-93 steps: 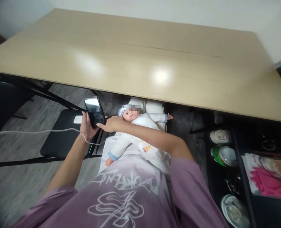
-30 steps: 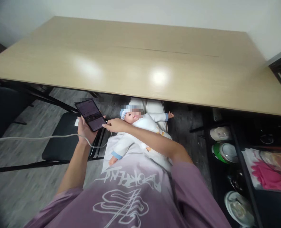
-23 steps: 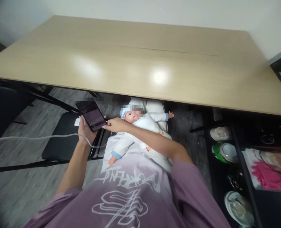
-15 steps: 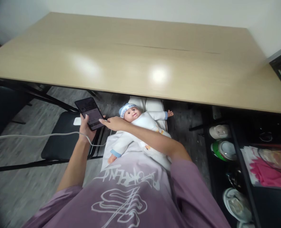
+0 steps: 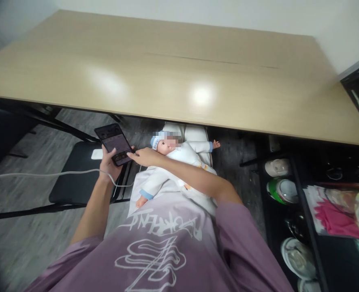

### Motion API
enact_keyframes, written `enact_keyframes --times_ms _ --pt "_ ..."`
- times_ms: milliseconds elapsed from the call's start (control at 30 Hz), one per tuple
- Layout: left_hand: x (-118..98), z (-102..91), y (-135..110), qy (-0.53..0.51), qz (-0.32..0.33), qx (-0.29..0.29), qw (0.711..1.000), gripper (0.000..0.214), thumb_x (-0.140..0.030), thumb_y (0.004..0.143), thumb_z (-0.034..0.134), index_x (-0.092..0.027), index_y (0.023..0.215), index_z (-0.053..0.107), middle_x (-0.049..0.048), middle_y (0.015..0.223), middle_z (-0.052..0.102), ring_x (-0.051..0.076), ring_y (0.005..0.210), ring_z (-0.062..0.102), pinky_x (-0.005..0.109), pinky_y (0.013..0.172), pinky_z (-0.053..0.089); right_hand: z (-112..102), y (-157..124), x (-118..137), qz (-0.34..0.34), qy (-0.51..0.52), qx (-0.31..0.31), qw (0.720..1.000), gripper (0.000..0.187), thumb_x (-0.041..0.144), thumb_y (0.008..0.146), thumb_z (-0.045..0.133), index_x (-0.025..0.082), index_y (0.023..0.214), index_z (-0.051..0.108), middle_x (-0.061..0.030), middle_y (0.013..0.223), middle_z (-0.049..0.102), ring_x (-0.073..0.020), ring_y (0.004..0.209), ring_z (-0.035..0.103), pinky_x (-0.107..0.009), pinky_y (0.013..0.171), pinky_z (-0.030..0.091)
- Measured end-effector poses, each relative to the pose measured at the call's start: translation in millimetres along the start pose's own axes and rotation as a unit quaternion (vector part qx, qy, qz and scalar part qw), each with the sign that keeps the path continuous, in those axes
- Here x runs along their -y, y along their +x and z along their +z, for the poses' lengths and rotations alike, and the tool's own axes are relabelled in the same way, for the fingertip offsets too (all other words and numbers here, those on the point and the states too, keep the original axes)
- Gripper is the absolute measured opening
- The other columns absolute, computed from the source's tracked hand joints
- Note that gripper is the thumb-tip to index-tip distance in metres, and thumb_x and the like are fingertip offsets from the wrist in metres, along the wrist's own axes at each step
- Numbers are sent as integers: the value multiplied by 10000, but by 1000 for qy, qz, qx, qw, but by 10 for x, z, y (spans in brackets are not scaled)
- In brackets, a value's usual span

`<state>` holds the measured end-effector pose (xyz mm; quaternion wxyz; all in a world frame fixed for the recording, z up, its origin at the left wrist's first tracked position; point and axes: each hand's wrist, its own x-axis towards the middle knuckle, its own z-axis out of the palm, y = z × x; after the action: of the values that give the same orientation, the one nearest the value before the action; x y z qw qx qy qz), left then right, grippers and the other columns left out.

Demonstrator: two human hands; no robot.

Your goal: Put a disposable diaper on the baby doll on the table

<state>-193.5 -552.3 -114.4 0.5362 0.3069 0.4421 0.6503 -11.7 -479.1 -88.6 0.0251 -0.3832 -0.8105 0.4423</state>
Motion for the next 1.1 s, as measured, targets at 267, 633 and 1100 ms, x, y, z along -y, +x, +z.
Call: enact_keyframes --times_ms 267,633,1100 --pt "21 22 19 31 3 -10 999 826 -291 802 920 -365 1531 539 28 1257 832 290 1129 861 475 1048 707 -60 -48 25 -17 26 24 999 695 722 1135 481 169 888 820 -54 915 814 -159 816 692 -255 766 421" --pt "80 17 42 21 4 -36 999 691 -620 897 905 -328 1445 604 87 1367 813 345 1338 784 472 994 725 -84 -69 28 -24 25 38 999 709 697 1162 434 164 881 807 -59 941 825 -161 834 706 -250 800 449" --pt "74 10 -3 11 -22 -21 999 851 -218 788 815 -353 1580 532 43 1245 837 301 1128 855 481 1052 699 -91 -72 16 -21 29 47 998 708 704 1150 445 151 906 814 -73 950 826 -176 845 707 -263 826 469"
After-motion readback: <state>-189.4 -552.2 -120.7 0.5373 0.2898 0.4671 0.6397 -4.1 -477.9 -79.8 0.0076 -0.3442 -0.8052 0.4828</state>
